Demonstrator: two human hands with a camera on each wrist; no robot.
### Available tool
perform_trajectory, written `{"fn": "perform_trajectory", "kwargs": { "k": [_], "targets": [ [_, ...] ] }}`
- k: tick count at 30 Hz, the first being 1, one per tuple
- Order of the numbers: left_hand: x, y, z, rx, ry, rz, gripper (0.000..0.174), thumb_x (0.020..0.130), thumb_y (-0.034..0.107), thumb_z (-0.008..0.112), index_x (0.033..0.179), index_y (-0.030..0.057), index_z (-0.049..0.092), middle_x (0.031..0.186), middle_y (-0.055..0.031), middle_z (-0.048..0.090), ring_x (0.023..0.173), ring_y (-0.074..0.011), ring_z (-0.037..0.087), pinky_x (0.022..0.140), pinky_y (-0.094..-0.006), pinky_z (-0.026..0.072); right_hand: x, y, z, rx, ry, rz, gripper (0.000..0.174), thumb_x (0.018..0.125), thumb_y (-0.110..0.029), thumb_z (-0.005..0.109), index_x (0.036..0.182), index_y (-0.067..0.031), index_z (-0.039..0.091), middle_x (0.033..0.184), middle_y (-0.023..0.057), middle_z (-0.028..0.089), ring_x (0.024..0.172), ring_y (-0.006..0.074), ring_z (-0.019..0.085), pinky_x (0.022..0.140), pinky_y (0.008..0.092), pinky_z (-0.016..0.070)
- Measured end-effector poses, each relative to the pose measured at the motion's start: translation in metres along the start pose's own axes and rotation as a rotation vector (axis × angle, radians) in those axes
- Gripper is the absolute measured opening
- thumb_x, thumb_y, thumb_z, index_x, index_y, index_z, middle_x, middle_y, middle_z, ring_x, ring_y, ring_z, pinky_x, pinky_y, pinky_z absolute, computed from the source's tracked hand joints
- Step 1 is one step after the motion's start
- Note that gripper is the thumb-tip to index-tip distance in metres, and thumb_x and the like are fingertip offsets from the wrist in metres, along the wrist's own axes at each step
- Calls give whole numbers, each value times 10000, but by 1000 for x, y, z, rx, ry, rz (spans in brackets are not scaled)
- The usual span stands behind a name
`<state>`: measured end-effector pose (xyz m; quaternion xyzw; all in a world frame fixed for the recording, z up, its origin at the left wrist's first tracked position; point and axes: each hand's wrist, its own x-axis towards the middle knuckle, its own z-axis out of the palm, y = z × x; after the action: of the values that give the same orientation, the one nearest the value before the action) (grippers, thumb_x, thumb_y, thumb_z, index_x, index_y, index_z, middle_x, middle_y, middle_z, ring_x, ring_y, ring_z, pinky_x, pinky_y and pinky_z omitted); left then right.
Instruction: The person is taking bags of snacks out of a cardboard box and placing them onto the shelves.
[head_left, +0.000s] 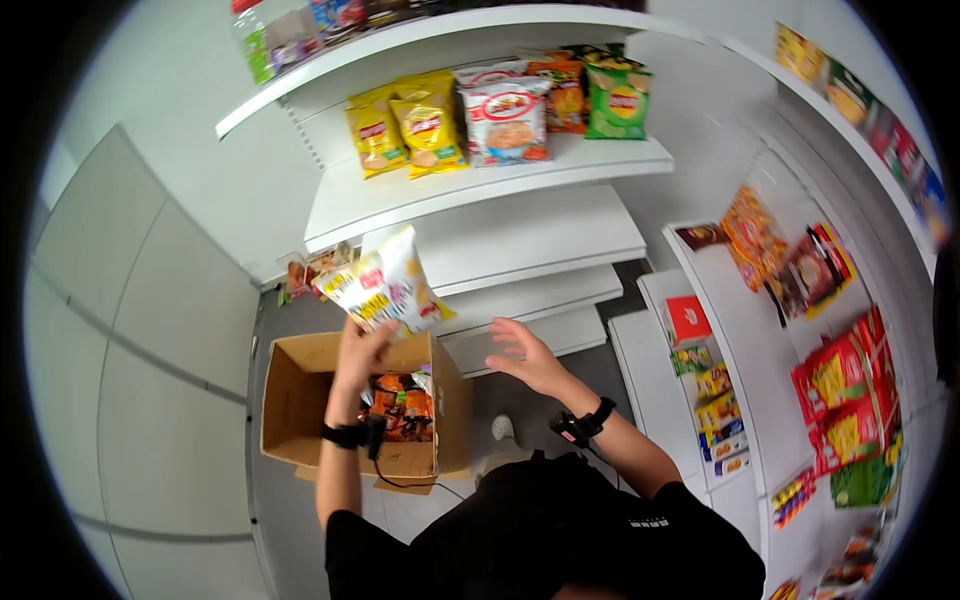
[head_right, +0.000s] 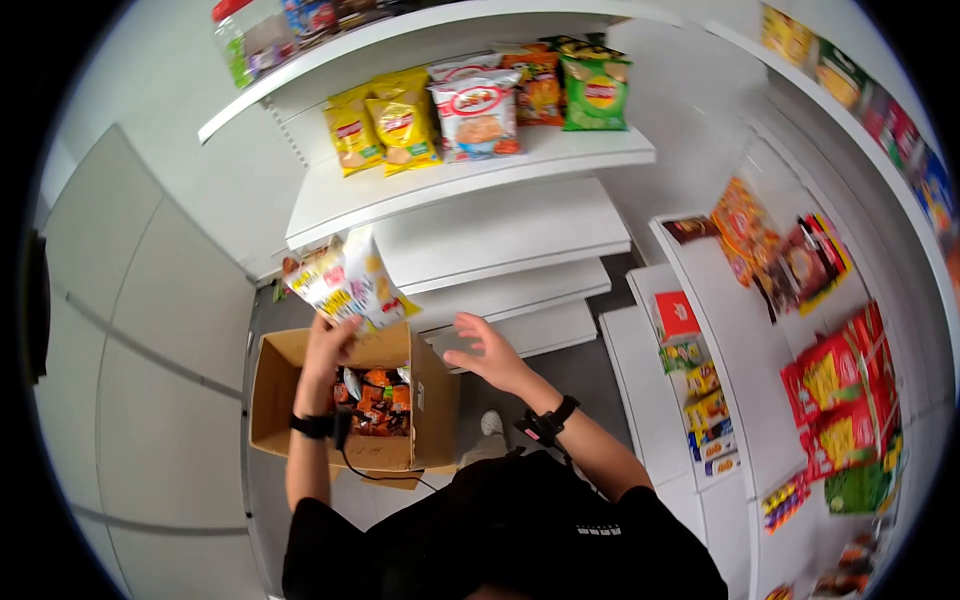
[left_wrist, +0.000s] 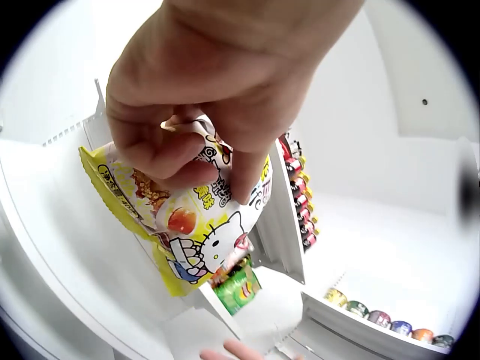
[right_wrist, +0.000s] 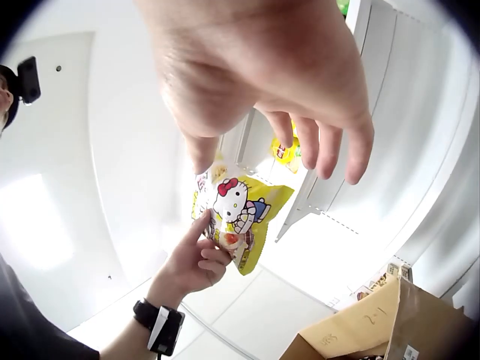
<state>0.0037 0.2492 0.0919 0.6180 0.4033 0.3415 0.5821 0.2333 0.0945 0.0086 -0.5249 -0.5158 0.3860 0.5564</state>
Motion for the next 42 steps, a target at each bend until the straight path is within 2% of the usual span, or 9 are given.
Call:
{"fn": "perform_trajectory", "kwargs": {
  "k": [4,8,9,11,14,20,27,31,42],
  "targets": [
    [72,38,-63,88,45,117,243,791,265,676,877,93,525,630,22,539,425,-22,389,354,-172,274,34,7,-12,215,-88,45,554,852,-265,614,1288,-15,381,1234,149,490,1087,200,504,887,319,425],
    [152,78,-106,131,137,110,252,797,289,659,903,97,535,615,14,540,424,-15,361,362,-173,240,87,3,-20,299,-129,94,386,903,-187,523,1247,-33,444,1125,126,564,990,188,560,863,312,452],
    [178,85,-124,150,74,19,280,792,295,656,928,85,530,660,6,552,431,-19,356,364,-177,233,103,3,-20,290,-112,97,367,908,-188,511,1235,-31,457,1108,124,573,974,186,566,855,312,456],
    [222,91,-139,158,83,24,287,788,294,655,929,79,527,678,4,554,434,-22,354,363,-178,235,133,5,-16,282,-86,96,340,915,-196,492,1205,-20,483,1079,126,586,954,184,569,845,307,460],
    [282,91,-160,186,42,47,298,776,286,660,931,73,520,683,0,555,440,-22,350,365,-176,249,173,12,-10,281,-83,119,368,897,-214,541,1200,-17,478,1075,116,585,943,159,561,828,287,442],
    [370,78,-175,174,-42,16,318,767,286,671,949,80,512,682,17,529,450,-21,354,378,-167,272,214,25,1,258,-59,144,328,909,-171,501,1190,-1,486,1064,126,587,956,180,565,838,303,459],
    [422,68,-163,132,-13,-33,326,763,288,673,971,116,490,731,33,530,529,-28,421,492,-177,370,238,37,-10,249,2,185,318,911,-158,499,1187,0,485,1059,118,590,942,186,576,836,302,460],
    [458,53,-167,142,-19,-11,327,773,266,658,991,120,463,766,22,551,559,-39,448,525,-191,386,242,44,-16,251,49,180,301,913,-143,495,1178,0,490,1059,115,592,938,187,580,830,301,463],
    [458,62,-163,225,-30,-47,375,779,260,645,1046,131,416,881,-1,587,679,-66,516,644,-251,439,250,54,-8,251,14,212,300,907,-162,517,1162,-4,507,1058,104,589,929,170,573,820,297,465]
  ]
}}
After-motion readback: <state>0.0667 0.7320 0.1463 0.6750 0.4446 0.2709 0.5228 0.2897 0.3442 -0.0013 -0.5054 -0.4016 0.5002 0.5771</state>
